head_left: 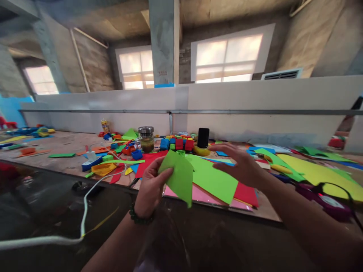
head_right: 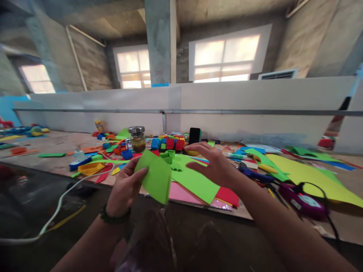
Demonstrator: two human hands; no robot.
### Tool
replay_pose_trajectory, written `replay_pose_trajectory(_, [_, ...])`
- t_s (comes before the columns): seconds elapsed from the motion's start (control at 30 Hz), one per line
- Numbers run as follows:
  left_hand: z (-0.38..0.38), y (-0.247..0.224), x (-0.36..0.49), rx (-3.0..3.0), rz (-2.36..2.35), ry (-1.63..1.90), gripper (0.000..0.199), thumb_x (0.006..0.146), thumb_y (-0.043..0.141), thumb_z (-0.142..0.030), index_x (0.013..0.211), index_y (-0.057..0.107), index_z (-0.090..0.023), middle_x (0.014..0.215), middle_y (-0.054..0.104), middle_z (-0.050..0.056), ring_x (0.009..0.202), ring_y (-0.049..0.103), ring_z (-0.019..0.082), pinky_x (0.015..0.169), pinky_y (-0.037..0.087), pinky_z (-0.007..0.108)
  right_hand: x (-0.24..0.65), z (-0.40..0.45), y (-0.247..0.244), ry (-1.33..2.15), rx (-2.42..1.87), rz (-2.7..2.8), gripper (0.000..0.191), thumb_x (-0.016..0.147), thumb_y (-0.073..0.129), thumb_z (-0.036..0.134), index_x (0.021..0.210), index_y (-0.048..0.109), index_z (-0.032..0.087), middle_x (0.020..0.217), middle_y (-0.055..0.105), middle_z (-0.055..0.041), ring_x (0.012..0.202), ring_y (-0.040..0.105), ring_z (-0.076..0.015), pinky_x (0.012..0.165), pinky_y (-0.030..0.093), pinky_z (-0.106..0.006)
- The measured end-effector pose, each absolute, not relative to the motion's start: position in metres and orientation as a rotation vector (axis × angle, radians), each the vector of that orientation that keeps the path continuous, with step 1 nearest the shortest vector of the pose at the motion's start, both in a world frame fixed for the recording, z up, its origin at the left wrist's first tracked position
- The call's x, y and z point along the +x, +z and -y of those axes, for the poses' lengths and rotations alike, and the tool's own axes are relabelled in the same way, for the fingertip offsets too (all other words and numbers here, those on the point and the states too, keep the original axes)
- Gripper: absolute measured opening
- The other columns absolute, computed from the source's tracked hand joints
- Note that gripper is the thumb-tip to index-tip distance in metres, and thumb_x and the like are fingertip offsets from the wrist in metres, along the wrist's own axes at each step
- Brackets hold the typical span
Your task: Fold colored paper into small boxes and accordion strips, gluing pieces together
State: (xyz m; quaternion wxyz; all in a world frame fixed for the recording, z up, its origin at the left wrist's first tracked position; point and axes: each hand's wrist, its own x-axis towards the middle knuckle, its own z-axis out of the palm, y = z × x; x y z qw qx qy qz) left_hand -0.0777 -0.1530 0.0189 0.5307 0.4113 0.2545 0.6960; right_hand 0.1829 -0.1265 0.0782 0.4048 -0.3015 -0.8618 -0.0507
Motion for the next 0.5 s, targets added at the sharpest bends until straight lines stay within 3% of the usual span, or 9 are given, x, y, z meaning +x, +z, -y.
replay_pose_trajectory(0.1, [0.153, 0.017, -0.064, 1.092, -0.608, 1.668, 0.031, 0.058, 0.082, -0.026, 0.086, 0.069, -0.018, 0.082, 0.072, 0.0, 0.072, 0.066, 0.014, 0.07, 0.054, 0.024, 0.181, 0.136, 0.084, -0.261, -0.662, 2.211, 0.029, 0.083, 0.065, 0.035, 0.111, 0.063, 0.024, 0.11, 0.068, -0.0074, 0.105, 0.062, -0.0226, 0.09, 0.051, -0.039])
replay_pose_trajectory(0.2, [0.16, 0.01, -0.063, 1.162, -0.695, 1.655, 0.029, 0.061, 0.081, -0.029, 0.085, 0.07, -0.018, 0.079, 0.072, -0.001, 0.07, 0.064, 0.013, 0.066, 0.052, 0.023, 0.197, 0.12, 0.089, -0.274, -0.658, 1.875, 0.02, 0.087, 0.059, 0.038, 0.098, 0.064, 0.022, 0.093, 0.069, -0.004, 0.087, 0.065, -0.0165, 0.077, 0.054, -0.032])
replay_pose_trajectory(0.37, [0.169, -0.009, -0.082, 1.388, -0.981, 1.45, 0.023, 0.069, 0.076, -0.033, 0.086, 0.071, -0.018, 0.075, 0.071, -0.002, 0.062, 0.06, 0.011, 0.054, 0.048, 0.019, 0.243, 0.117, 0.117, -0.228, -0.687, 1.421, 0.035, 0.09, 0.048, 0.055, 0.09, 0.058, 0.022, 0.072, 0.063, 0.0024, 0.058, 0.058, -0.0086, 0.056, 0.052, -0.024])
replay_pose_trajectory(0.5, [0.156, -0.007, -0.083, 1.495, -1.175, 1.801, 0.022, 0.068, 0.076, -0.03, 0.085, 0.073, -0.016, 0.071, 0.068, -0.003, 0.061, 0.057, 0.01, 0.057, 0.047, 0.019, 0.271, 0.144, 0.149, -0.355, -0.622, 1.206, 0.047, 0.086, 0.041, 0.067, 0.081, 0.053, 0.021, 0.063, 0.054, 0.0034, 0.05, 0.05, -0.0071, 0.043, 0.041, -0.021])
